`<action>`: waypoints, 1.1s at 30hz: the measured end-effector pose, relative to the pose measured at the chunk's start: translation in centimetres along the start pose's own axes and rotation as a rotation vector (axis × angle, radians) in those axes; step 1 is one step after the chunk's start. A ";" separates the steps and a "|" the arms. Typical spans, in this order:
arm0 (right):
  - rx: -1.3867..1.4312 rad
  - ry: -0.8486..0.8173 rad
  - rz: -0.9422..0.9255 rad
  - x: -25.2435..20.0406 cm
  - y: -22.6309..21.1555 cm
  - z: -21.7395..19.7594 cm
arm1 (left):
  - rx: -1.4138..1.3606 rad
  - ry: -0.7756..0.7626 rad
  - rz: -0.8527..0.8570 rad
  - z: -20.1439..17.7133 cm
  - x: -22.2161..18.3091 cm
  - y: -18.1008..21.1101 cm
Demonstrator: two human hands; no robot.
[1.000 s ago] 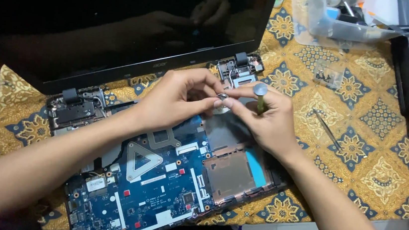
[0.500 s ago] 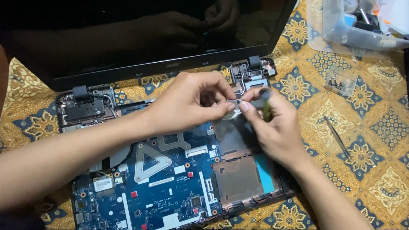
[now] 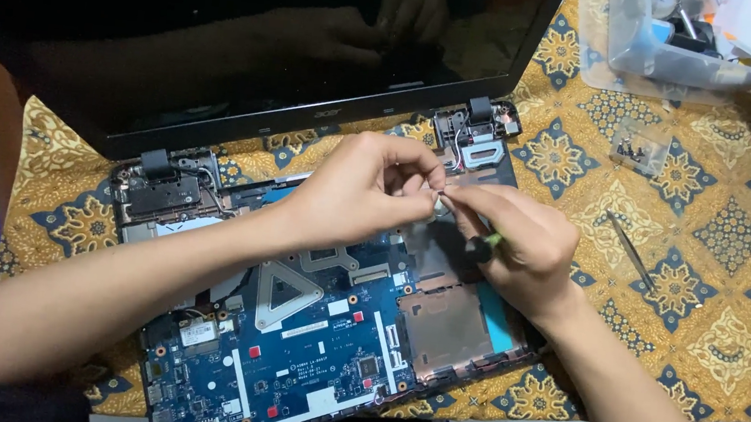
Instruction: Disassembling and manipulating internal components of a laptop, including screws and small connectors, using specialized tools.
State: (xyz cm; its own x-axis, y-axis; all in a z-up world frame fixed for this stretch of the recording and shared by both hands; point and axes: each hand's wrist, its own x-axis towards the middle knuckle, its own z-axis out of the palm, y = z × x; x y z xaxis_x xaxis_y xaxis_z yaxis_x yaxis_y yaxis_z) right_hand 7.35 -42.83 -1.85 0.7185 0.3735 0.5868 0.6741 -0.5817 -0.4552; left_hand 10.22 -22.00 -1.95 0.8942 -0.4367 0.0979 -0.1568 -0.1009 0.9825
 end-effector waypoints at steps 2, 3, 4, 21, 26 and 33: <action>0.018 0.008 -0.046 -0.3 0.7 0.1 | 0.013 0.008 -0.001 0.0 0.1 -0.2; -0.007 0.048 -0.049 -0.8 1.3 0.3 | 0.037 0.026 -0.005 0.1 0.1 -0.4; -0.033 0.088 -0.052 -1.3 1.9 0.5 | 0.060 0.043 -0.009 0.2 0.1 -0.7; 0.533 -0.049 0.673 0.7 0.3 -1.0 | 0.215 -0.090 0.098 0.0 0.5 -0.1; 0.584 -0.060 0.730 0.6 0.6 -1.1 | 0.161 -0.054 0.179 -0.1 0.7 -0.2; 0.539 -0.073 0.626 1.7 -1.1 -1.6 | -0.247 -0.082 -0.037 -0.2 -0.2 1.3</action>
State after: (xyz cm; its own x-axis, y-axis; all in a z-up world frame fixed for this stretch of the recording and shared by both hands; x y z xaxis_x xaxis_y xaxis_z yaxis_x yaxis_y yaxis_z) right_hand 7.57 -42.68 0.74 0.9850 0.1520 0.0818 0.1221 -0.2787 -0.9526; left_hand 9.92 -21.87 -0.66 0.8590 -0.5087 0.0579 -0.0084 0.0991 0.9950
